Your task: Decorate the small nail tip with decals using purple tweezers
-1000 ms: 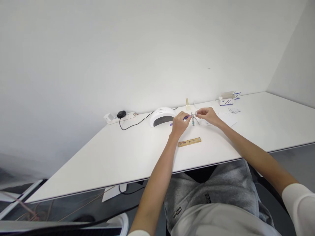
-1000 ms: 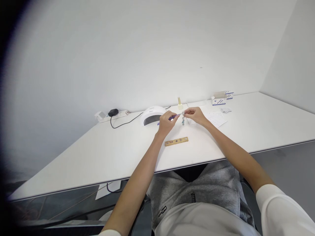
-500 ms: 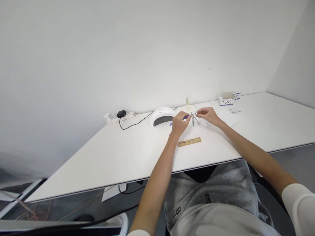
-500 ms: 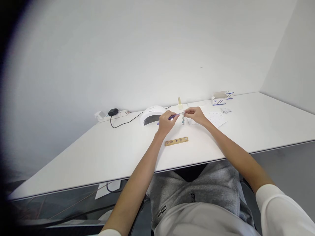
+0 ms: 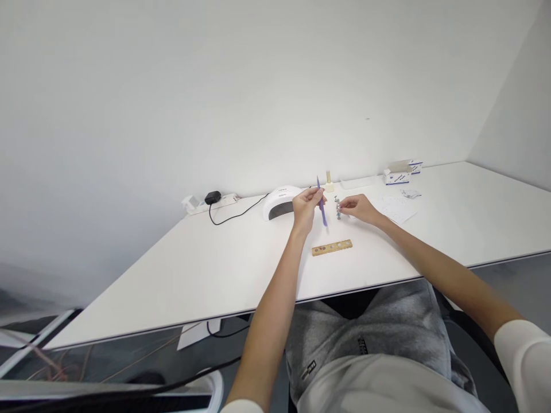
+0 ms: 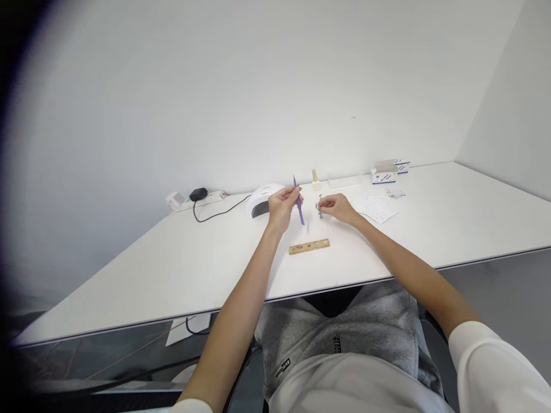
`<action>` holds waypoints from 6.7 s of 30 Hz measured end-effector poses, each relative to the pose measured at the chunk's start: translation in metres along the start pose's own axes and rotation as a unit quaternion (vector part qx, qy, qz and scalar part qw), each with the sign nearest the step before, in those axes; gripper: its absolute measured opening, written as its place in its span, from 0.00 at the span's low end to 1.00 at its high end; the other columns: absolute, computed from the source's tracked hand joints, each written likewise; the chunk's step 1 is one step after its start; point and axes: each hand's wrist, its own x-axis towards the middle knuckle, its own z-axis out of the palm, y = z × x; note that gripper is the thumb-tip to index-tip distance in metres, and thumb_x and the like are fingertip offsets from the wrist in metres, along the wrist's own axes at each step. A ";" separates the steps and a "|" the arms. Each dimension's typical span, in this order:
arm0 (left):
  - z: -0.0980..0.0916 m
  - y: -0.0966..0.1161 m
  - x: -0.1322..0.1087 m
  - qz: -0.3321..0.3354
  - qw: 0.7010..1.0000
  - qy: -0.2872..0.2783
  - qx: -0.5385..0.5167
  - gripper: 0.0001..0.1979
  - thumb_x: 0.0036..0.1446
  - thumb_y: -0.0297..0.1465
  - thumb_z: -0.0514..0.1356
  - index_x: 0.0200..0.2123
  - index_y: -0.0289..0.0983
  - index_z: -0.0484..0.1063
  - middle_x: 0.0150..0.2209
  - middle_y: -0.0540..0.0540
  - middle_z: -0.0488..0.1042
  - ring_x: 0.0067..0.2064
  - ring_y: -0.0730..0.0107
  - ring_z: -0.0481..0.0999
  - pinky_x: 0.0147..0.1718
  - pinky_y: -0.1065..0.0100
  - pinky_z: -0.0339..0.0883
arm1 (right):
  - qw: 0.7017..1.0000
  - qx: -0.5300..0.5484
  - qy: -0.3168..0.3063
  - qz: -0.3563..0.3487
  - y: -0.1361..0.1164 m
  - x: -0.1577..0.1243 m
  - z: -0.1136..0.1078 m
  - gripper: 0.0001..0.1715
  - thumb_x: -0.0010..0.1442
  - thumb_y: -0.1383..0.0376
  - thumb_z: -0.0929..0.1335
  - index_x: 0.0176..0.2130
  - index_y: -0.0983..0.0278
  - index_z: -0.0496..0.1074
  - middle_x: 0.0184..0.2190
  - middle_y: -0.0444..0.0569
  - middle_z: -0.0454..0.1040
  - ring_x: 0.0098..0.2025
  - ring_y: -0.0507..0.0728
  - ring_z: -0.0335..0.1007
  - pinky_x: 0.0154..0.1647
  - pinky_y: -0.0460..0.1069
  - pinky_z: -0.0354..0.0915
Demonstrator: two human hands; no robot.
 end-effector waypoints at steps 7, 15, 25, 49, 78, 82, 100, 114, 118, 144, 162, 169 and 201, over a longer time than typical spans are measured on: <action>0.003 0.008 -0.004 -0.027 0.998 0.004 -0.056 0.18 0.51 0.42 0.65 0.37 0.38 0.62 0.21 0.54 0.72 0.12 0.82 0.57 0.13 0.76 0.47 | 1.000 0.024 -0.009 0.018 0.001 -0.001 0.006 0.10 0.41 0.63 0.74 0.27 0.66 0.77 0.27 0.49 0.78 0.31 0.54 0.73 0.37 0.49 0.69; 0.004 0.008 -0.005 0.014 0.998 -0.013 -0.067 0.16 0.49 0.37 0.67 0.32 0.35 0.64 0.27 0.47 0.75 0.17 0.80 0.65 0.17 0.73 0.57 | 0.999 0.025 -0.025 0.033 -0.005 -0.005 0.007 0.09 0.43 0.64 0.73 0.28 0.66 0.77 0.26 0.48 0.77 0.29 0.53 0.73 0.33 0.47 0.68; 0.003 0.008 -0.006 0.020 0.999 0.006 -0.042 0.15 0.49 0.36 0.67 0.31 0.35 0.64 0.25 0.48 0.74 0.17 0.80 0.64 0.17 0.74 0.56 | 0.998 0.033 -0.026 0.047 -0.010 -0.005 0.008 0.09 0.43 0.65 0.73 0.28 0.66 0.77 0.25 0.47 0.77 0.27 0.52 0.71 0.28 0.46 0.66; 0.003 0.008 -0.007 0.033 0.999 -0.005 -0.036 0.14 0.47 0.35 0.67 0.29 0.35 0.66 0.22 0.48 0.73 0.16 0.79 0.64 0.16 0.73 0.55 | 0.999 0.017 0.005 0.051 -0.015 -0.007 0.010 0.09 0.42 0.65 0.73 0.27 0.67 0.78 0.22 0.47 0.76 0.25 0.52 0.69 0.25 0.45 0.63; 0.004 0.010 -0.007 0.036 0.998 -0.011 -0.055 0.14 0.47 0.34 0.67 0.29 0.35 0.65 0.22 0.49 0.72 0.17 0.80 0.64 0.16 0.74 0.55 | 0.998 0.036 0.014 0.050 -0.022 -0.007 0.007 0.09 0.42 0.64 0.73 0.27 0.67 0.78 0.23 0.47 0.75 0.24 0.50 0.67 0.27 0.46 0.64; 0.004 0.010 -0.006 0.035 0.998 0.003 -0.060 0.14 0.47 0.34 0.67 0.29 0.35 0.65 0.23 0.49 0.73 0.17 0.80 0.64 0.17 0.74 0.56 | 0.998 0.034 0.006 0.050 -0.020 -0.007 0.006 0.10 0.42 0.63 0.73 0.28 0.67 0.78 0.24 0.48 0.76 0.25 0.51 0.67 0.27 0.46 0.63; 0.003 0.008 -0.004 0.048 0.997 0.011 -0.066 0.14 0.46 0.33 0.67 0.29 0.34 0.65 0.23 0.49 0.73 0.16 0.79 0.64 0.16 0.74 0.56 | 0.998 0.035 0.004 0.044 -0.021 -0.007 0.007 0.12 0.43 0.62 0.74 0.29 0.68 0.78 0.25 0.48 0.76 0.26 0.50 0.67 0.29 0.46 0.63; 0.001 0.007 -0.003 0.048 0.996 0.023 -0.071 0.15 0.45 0.33 0.67 0.30 0.35 0.65 0.23 0.49 0.73 0.16 0.79 0.64 0.16 0.74 0.56 | 0.998 0.043 -0.006 0.037 -0.016 -0.005 0.006 0.13 0.43 0.62 0.74 0.30 0.68 0.78 0.28 0.49 0.77 0.27 0.51 0.69 0.30 0.46 0.65; 0.003 0.008 -0.003 0.057 0.995 0.030 -0.079 0.14 0.46 0.33 0.67 0.30 0.35 0.64 0.22 0.50 0.73 0.15 0.80 0.63 0.15 0.74 0.55 | 0.999 0.036 -0.003 0.038 -0.015 -0.005 0.007 0.13 0.43 0.62 0.74 0.31 0.67 0.79 0.29 0.50 0.79 0.28 0.52 0.71 0.30 0.46 0.67; 0.009 0.012 -0.008 0.040 0.999 -0.017 -0.011 0.15 0.47 0.36 0.67 0.29 0.35 0.64 0.20 0.50 0.72 0.15 0.81 0.61 0.14 0.76 0.52 | 0.998 -0.021 -0.052 0.008 -0.009 -0.004 0.002 0.09 0.44 0.64 0.72 0.28 0.65 0.81 0.26 0.50 0.79 0.29 0.55 0.73 0.29 0.45 0.67; 0.007 0.008 -0.008 0.056 0.998 -0.020 -0.002 0.13 0.49 0.35 0.66 0.29 0.35 0.65 0.21 0.50 0.72 0.15 0.82 0.62 0.15 0.76 0.53 | 0.998 -0.017 -0.060 0.024 -0.011 -0.004 0.002 0.08 0.43 0.67 0.72 0.27 0.65 0.81 0.28 0.50 0.80 0.30 0.55 0.75 0.31 0.45 0.68; 0.006 0.008 -0.008 0.060 0.998 -0.013 0.001 0.12 0.49 0.34 0.66 0.30 0.35 0.65 0.21 0.50 0.72 0.16 0.82 0.62 0.15 0.76 0.53 | 0.997 -0.012 -0.067 0.028 -0.012 -0.005 0.001 0.08 0.43 0.67 0.72 0.28 0.65 0.81 0.27 0.49 0.80 0.30 0.54 0.74 0.31 0.45 0.68; 0.012 0.010 -0.011 0.055 0.998 -0.014 -0.001 0.12 0.49 0.34 0.66 0.29 0.35 0.65 0.22 0.50 0.72 0.16 0.81 0.63 0.15 0.75 0.55 | 0.997 -0.032 -0.071 0.019 -0.008 -0.004 0.001 0.08 0.43 0.66 0.72 0.28 0.65 0.81 0.29 0.50 0.80 0.31 0.56 0.75 0.31 0.46 0.67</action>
